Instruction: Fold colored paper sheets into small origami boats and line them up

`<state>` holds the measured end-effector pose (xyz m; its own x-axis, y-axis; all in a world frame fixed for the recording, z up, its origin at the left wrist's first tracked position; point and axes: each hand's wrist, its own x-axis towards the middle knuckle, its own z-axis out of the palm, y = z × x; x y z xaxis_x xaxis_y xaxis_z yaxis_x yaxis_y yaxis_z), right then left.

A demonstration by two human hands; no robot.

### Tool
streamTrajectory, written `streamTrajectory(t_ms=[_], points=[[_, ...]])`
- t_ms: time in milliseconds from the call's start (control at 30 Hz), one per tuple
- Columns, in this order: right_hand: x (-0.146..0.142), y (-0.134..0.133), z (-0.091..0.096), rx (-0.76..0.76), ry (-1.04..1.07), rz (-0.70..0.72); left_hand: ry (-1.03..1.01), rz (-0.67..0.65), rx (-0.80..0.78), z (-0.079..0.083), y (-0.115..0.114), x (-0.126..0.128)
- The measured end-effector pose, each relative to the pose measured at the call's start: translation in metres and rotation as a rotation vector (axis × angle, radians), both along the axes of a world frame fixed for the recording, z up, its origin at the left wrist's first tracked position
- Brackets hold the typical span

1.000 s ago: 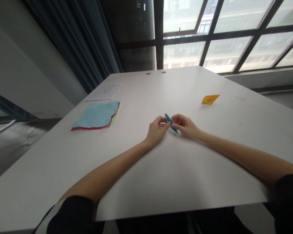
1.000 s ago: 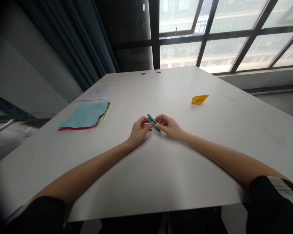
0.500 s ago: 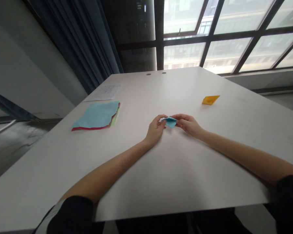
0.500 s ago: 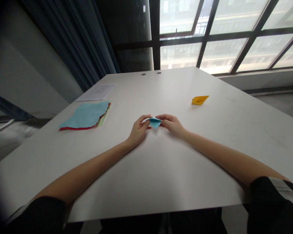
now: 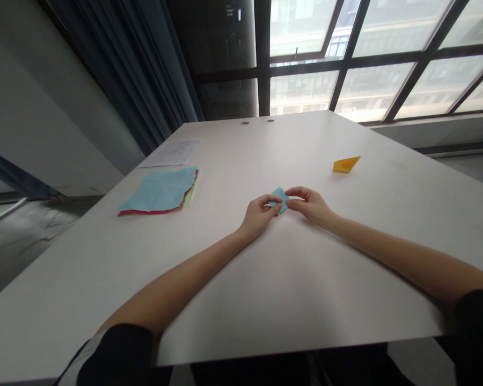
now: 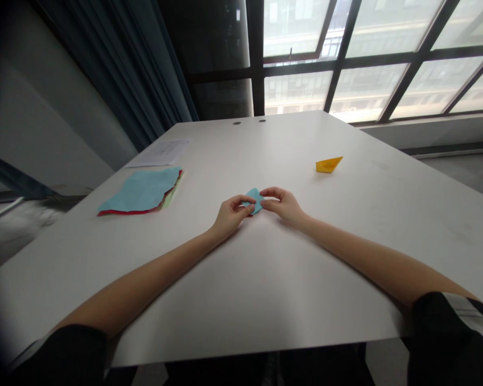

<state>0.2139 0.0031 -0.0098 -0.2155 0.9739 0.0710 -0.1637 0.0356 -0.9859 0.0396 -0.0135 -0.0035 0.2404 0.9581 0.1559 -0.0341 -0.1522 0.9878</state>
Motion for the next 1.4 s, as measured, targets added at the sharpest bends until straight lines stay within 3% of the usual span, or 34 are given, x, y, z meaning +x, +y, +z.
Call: streamTrajectory(t_ms=[367,533,700,933,1033,1200,1400], points=[[-0.003,-0.006,0.013,0.150,-0.230,-0.027,0.377,-0.014,0.304,0.003,-0.008,-0.001],[-0.003,-0.005,0.013,0.224,-0.204,-0.153,0.200,-0.009,0.214,-0.001,-0.009,0.000],[-0.004,-0.004,0.013,0.201,-0.145,-0.213,0.068,-0.056,0.061,-0.006,0.000,0.000],[-0.003,-0.001,0.008,0.199,-0.158,-0.184,0.065,0.011,0.120,-0.008,0.003,-0.003],[-0.001,-0.003,0.010,0.286,-0.269,-0.173,0.130,0.095,0.202,0.000,-0.001,-0.004],[0.000,-0.011,0.018,0.482,-0.636,-0.138,0.303,0.170,0.370,0.010,-0.004,-0.006],[0.000,-0.012,0.020,0.538,-0.720,-0.125,0.341,0.196,0.365,0.006,-0.001,-0.007]])
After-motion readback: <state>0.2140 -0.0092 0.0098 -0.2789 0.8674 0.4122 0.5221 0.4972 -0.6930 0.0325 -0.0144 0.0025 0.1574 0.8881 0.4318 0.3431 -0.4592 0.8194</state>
